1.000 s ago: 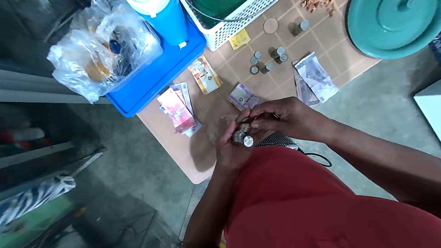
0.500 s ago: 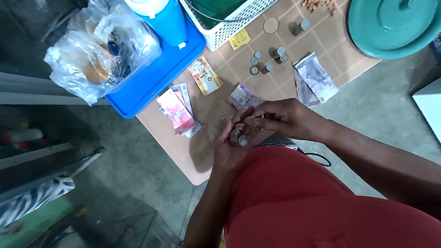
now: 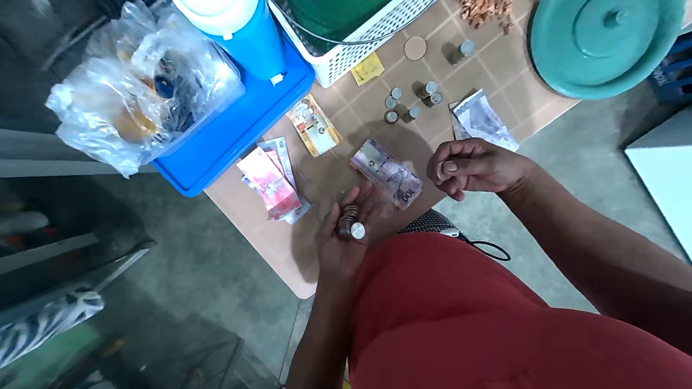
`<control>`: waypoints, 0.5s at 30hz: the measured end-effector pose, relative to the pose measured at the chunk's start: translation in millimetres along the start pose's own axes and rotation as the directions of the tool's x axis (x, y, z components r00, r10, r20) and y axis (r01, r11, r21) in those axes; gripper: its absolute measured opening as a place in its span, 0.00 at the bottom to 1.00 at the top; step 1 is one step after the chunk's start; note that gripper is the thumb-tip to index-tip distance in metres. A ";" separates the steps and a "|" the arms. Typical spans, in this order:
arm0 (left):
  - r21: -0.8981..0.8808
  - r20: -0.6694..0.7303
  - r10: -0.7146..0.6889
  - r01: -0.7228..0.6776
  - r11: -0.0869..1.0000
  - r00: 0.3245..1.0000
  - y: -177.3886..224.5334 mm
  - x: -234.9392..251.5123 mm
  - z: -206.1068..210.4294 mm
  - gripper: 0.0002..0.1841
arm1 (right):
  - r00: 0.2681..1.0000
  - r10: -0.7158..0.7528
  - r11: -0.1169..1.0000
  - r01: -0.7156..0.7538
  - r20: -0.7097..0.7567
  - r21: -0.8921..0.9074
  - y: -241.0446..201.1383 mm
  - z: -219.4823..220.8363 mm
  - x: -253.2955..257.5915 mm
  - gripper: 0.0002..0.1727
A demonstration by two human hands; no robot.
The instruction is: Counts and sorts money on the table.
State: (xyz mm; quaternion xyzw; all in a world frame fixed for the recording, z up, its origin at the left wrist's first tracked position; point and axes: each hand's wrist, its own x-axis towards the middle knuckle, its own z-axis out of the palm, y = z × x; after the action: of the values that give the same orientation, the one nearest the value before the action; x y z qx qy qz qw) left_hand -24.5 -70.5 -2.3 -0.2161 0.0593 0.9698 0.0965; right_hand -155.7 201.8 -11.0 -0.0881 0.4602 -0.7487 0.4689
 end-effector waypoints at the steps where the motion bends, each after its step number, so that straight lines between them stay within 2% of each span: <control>1: -0.007 -0.003 0.008 -0.008 1.000 1.000 1.6 -0.2 -0.3 0.21 | 0.999 -0.015 0.999 0.014 0.040 0.032 1.8 -3.7 0.3 0.06; 3: -0.019 -0.025 0.018 -0.019 1.000 1.000 3.4 -1.6 0.0 0.22 | 0.995 -0.038 0.997 0.032 0.097 0.065 3.5 -4.0 4.3 0.09; 5: -0.021 -0.032 0.019 -0.019 1.000 0.999 4.8 -3.4 -0.5 0.23 | 0.998 0.003 0.998 -0.007 0.069 0.066 1.1 1.2 12.0 0.12; 8: -0.032 -0.045 0.025 -0.027 0.999 0.999 5.6 -4.7 -1.8 0.23 | 0.983 0.152 0.988 -0.155 -0.106 -0.020 -14.4 10.5 35.1 0.15; 10: -0.033 -0.063 0.025 -0.027 0.999 0.998 6.0 -5.8 -1.5 0.23 | 0.946 0.125 0.936 -0.213 -0.300 -0.282 -29.0 16.5 59.8 0.14; 11: -0.035 -0.074 0.024 -0.027 0.999 0.997 6.5 -6.6 -1.0 0.23 | 0.936 0.041 0.824 -0.230 -0.349 -0.518 -34.3 15.0 73.7 0.12; 12: -0.036 -0.083 0.024 -0.027 0.999 0.996 7.0 -7.2 -0.5 0.23 | 0.943 -0.047 0.606 -0.235 -0.330 -0.760 -39.6 9.9 86.6 0.10; 13: -0.037 -0.088 0.028 -0.031 0.999 0.996 7.3 -8.2 -0.2 0.23 | 0.957 -0.086 0.360 -0.229 -0.277 -0.904 -44.2 4.2 98.8 0.10; 15: -0.035 -0.114 0.040 -0.045 0.998 0.993 7.4 -10.1 1.9 0.23 | 0.976 -0.083 -0.068 -0.205 -0.200 -0.976 -51.1 9.7 111.6 0.13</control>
State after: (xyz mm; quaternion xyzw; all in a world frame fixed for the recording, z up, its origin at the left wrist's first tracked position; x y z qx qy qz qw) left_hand -17.9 -79.1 4.3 -0.2710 0.0511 0.9588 0.0682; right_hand -242.7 115.4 0.5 -0.3066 0.9072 -0.1576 0.2409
